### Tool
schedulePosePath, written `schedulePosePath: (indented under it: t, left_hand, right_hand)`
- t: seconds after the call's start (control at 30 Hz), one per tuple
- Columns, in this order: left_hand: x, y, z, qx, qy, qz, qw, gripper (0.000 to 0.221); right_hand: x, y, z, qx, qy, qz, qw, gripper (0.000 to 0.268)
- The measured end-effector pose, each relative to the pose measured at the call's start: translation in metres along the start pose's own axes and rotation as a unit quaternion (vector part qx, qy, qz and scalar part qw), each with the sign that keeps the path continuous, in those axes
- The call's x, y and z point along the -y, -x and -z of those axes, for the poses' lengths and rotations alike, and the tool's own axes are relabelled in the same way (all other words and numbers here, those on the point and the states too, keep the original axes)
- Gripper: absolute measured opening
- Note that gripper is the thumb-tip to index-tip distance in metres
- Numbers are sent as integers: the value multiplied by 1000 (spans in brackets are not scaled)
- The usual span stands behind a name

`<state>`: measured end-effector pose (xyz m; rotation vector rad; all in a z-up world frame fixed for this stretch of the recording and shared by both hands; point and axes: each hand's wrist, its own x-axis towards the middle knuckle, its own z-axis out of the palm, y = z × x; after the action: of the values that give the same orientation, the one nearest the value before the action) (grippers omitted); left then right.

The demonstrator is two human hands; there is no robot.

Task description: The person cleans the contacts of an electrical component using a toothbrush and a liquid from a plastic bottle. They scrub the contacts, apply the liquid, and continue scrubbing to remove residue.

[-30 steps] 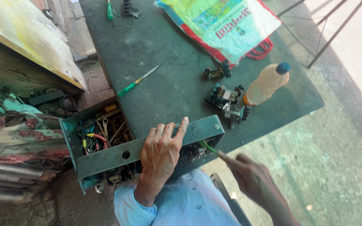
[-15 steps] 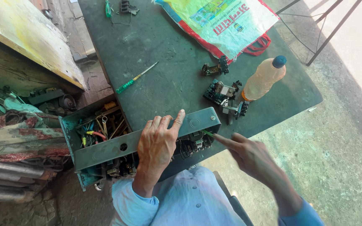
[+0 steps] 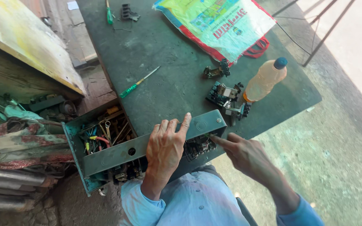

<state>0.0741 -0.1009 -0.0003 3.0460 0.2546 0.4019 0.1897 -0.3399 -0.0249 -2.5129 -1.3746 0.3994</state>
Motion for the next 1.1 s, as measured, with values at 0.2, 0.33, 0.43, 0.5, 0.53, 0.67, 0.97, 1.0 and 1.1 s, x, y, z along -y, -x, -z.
schedulePosePath:
  t: [0.2,0.33,0.43,0.5,0.53,0.67,0.97,1.0,1.1]
  left_hand:
    - [-4,0,-4,-24,23,36,999,49]
    - [-8,-2,-9,-22,23,69,997,46]
    - [-11,0,-10,-25,13,84,996,45]
    - [-12,-3,-11,-44,4,87,995,45]
    - [-13,-1,-11,-50,4,85,995,45]
    - [-11,0,-12,-43,16,82,996,45]
    - [-13,2,-12,-32,9,78,996,46]
    - [-11,1,-10,-25,8,78,997,46]
    - [-9,-4,-8,-26,2,79,997,46]
  right_hand:
    - [5,-3,10,27,-77,-98,992,54]
    - [15,-1,0,14,-105,-35,994,53]
    - [27,10,-7,21,-36,-51,998,60]
    - [33,13,-9,17,-28,-63,997,64]
    - [35,15,-12,8,-10,-59,998,63]
    - [37,18,-16,17,17,-66,998,66]
    - [38,35,-27,9,19,-85,996,65]
    - [39,32,-27,26,19,-94,995,68]
    - [37,28,-22,47,21,-140,989,67]
